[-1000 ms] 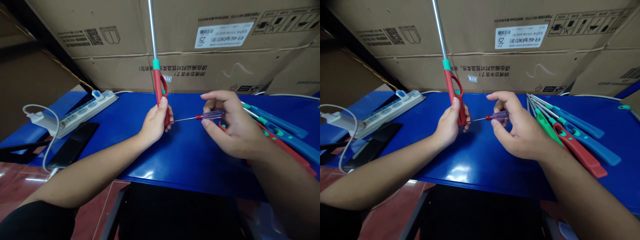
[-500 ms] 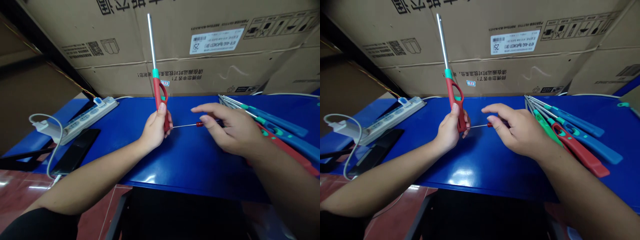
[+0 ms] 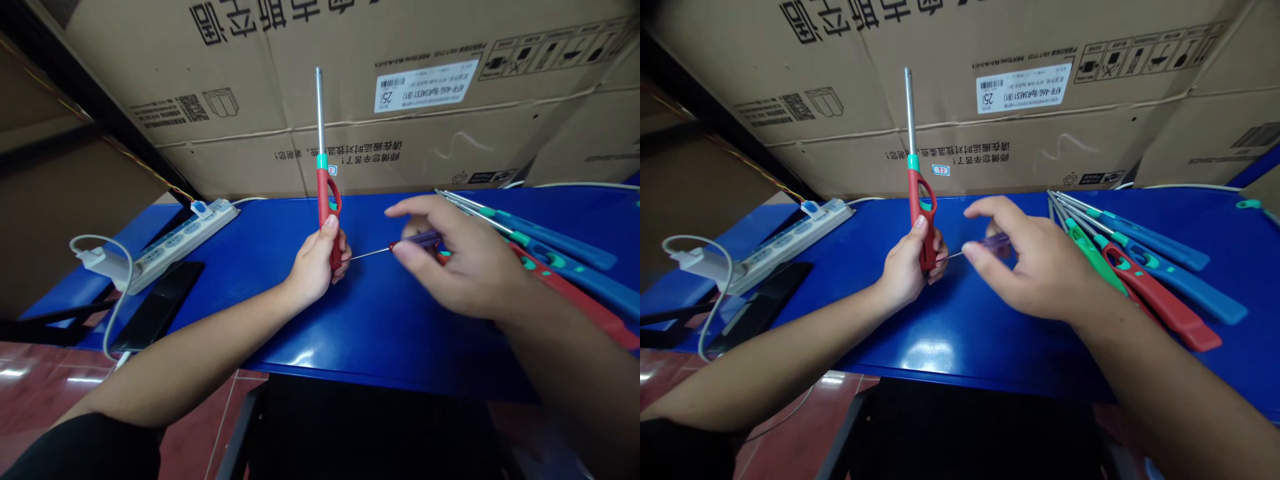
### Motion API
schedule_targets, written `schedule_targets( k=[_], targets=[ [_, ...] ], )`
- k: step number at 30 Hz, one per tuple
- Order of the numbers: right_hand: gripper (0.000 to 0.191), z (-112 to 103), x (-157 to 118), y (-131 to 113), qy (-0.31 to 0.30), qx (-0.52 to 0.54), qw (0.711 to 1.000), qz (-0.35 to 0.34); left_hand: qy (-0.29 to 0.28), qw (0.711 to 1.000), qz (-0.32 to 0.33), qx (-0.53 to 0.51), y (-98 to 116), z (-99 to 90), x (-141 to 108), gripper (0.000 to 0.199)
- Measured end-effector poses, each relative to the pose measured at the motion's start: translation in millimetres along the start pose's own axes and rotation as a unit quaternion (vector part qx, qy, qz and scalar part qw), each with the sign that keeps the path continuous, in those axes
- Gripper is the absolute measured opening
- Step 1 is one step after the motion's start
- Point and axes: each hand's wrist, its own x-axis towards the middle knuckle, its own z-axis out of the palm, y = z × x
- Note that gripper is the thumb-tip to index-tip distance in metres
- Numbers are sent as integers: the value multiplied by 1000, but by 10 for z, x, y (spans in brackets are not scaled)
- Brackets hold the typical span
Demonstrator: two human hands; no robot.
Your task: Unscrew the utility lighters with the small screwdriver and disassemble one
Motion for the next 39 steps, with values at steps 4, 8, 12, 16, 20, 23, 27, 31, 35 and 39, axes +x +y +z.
schedule_targets(
  k=[4,8,12,16,20,23,27,31,35,39],
  targets=[
    [30,-37,-10,16,-23,26,999,-4,3,1000,2,-6,10,-9,7,50],
    [44,-58,-1,23,-64,-6,998,-24,13,1000,8,-2,18,-23,22,50],
    [21,-43,17,9,-41,-34,998,-27,25,999,7,18,22,-23,15,51],
    [47,-35,2,11,-53,-1,998,-42,33,999,8,36,9,-38,30,51],
    [24,-17,10,-2,-81,-29,995,-55,48,997,2,53,-8,-56,62,52],
    [26,-6,34,-13,-48,-37,997,-47,53,997,12,64,-9,-52,69,53],
    [33,-23,53,40,-106,-80,986,-105,71,994,20,78,6,-63,82,52],
    [29,-19,57,119,-172,-203,962,-62,76,991,39,102,43,-82,96,52],
    [17,70,63,42,-125,-117,983,65,80,988,45,123,69,-61,72,55],
    [13,313,61,-138,-90,54,980,167,83,981,68,162,33,-22,21,58]
  ],
)
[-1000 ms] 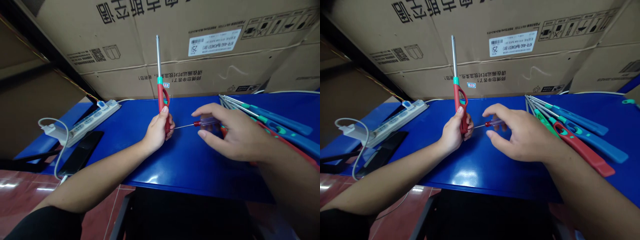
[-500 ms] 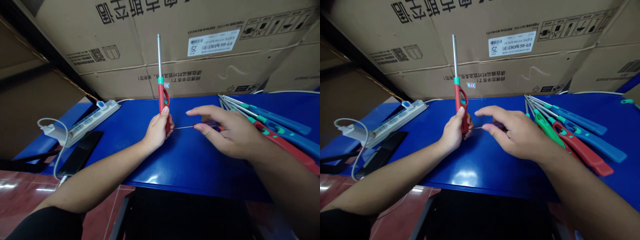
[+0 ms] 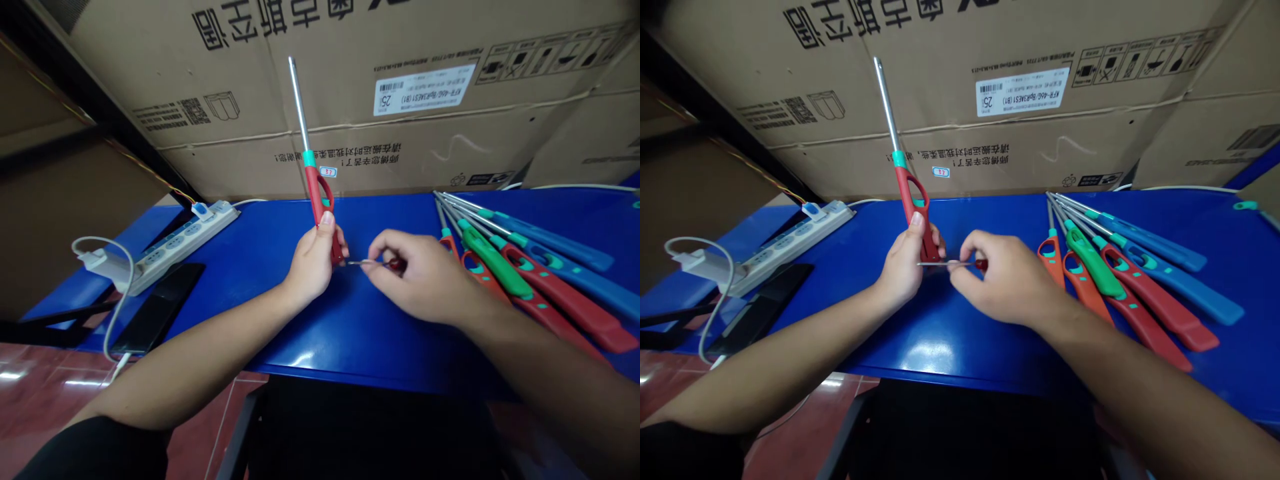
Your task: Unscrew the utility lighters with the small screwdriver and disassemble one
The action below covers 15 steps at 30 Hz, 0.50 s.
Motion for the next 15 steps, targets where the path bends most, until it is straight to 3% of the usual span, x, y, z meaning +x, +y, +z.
schedule_targets(
  k=[4,8,15],
  targets=[
    [32,243,42,-39,-60,138,985,82,-2,992,102,78,-23,34,-90,58],
    [17,280,75,-21,-70,250,957,129,-4,976,170,138,-21,53,-164,51],
    [9,249,63,-25,-85,316,917,227,-35,940,235,244,-66,73,-186,43]
  ],
)
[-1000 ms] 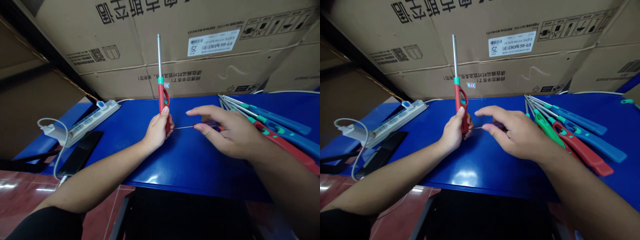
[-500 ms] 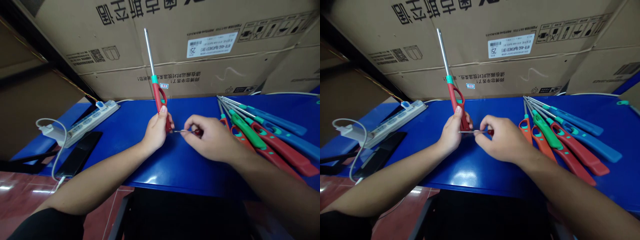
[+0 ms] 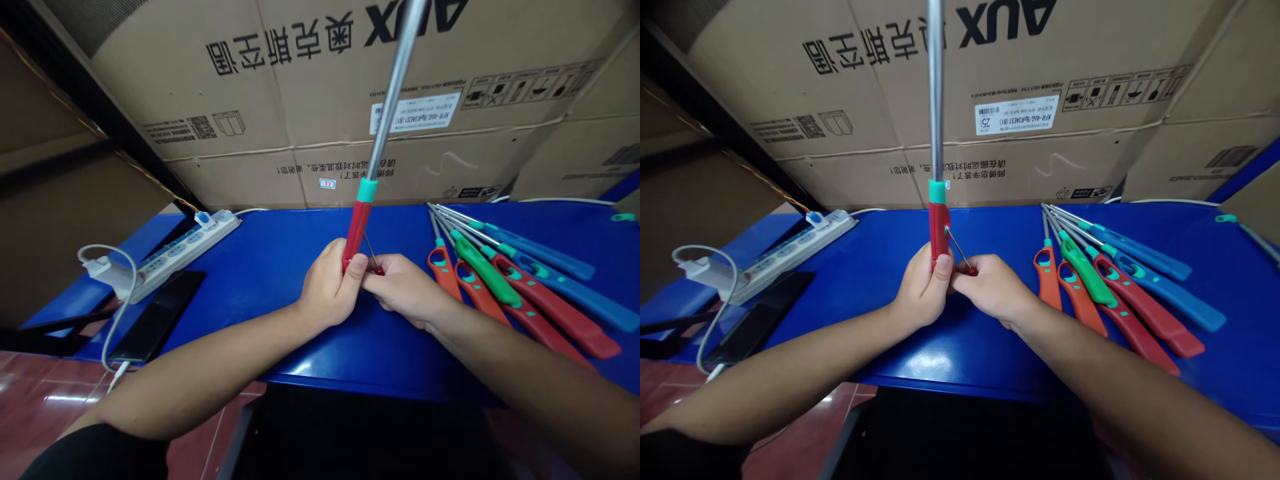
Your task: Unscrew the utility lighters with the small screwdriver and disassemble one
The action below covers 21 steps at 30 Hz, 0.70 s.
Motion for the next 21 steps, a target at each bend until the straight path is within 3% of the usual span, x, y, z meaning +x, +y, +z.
schedule_targets(
  k=[6,12,21],
  targets=[
    [26,-1,34,30,-12,90,995,37,-16,1000,-3,18,30,14,-7,42],
    [28,-4,77,67,-37,137,989,37,-27,1000,-8,-4,62,0,-4,45],
    [7,1,100,93,30,-15,995,-93,-3,996,-60,-71,38,14,-30,44]
  ],
)
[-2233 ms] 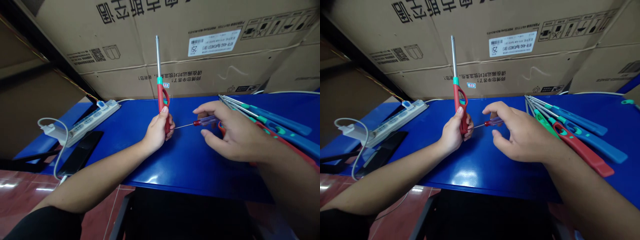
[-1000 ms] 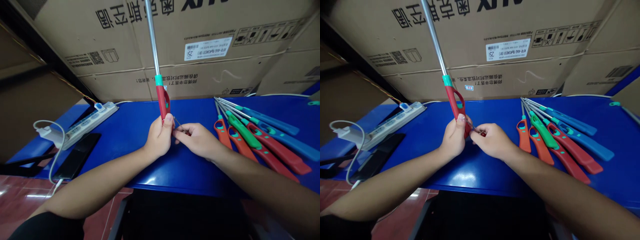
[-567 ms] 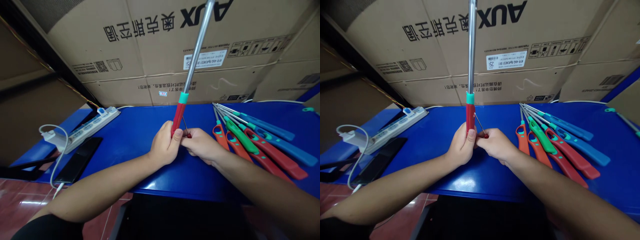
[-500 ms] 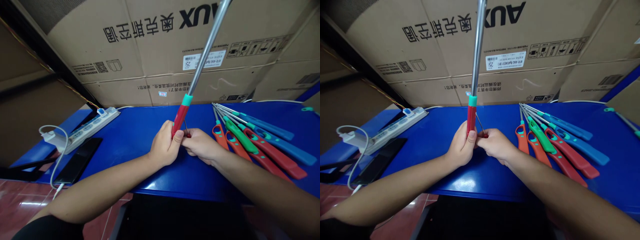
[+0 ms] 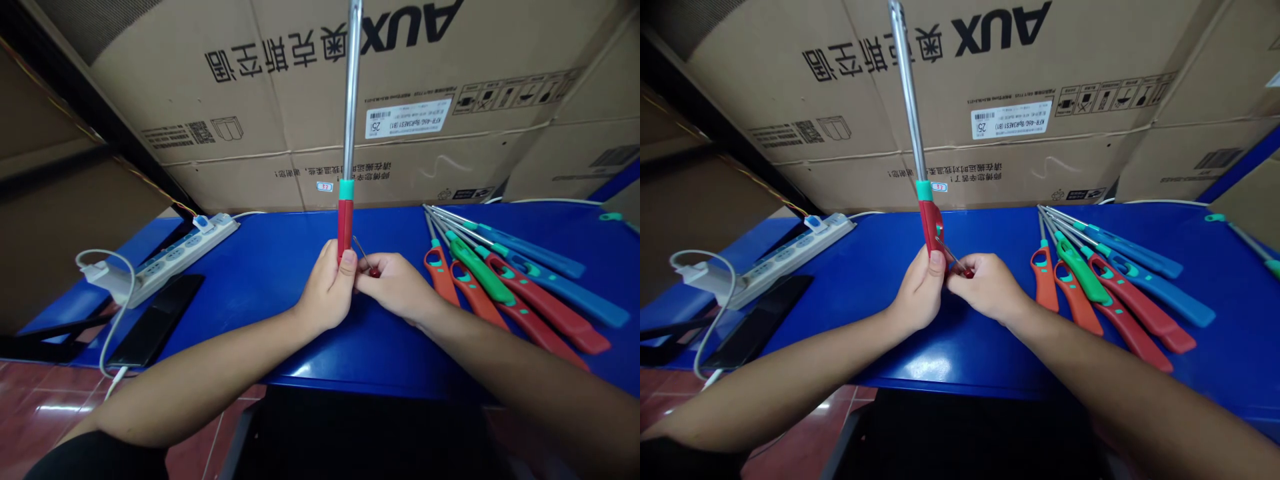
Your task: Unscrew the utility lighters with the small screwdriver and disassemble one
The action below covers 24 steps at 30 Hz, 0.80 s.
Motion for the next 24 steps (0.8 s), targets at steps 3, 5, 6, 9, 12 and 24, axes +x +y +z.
schedule_targets(
  k=[3,5,6,9,12,24],
  targets=[
    [11,-11,-11,-8,10,-51,999,-16,1,1000,8,-5,-9,0,-3,44],
    [11,-18,-18,-8,3,-64,998,-23,-2,1000,13,-9,-8,-2,-7,44],
    [11,-19,-21,-6,-1,-67,997,-29,-4,1000,12,-13,-7,-2,-10,45],
    [11,-8,-30,3,-4,-68,997,-41,-5,999,-1,-32,-4,1,-18,46],
    [11,17,-47,5,4,-81,995,-52,-6,998,-27,-60,-3,4,-11,50],
    [17,-190,-116,-14,-35,-491,739,-460,-45,917,-277,-283,65,-13,82,60]
  ],
)
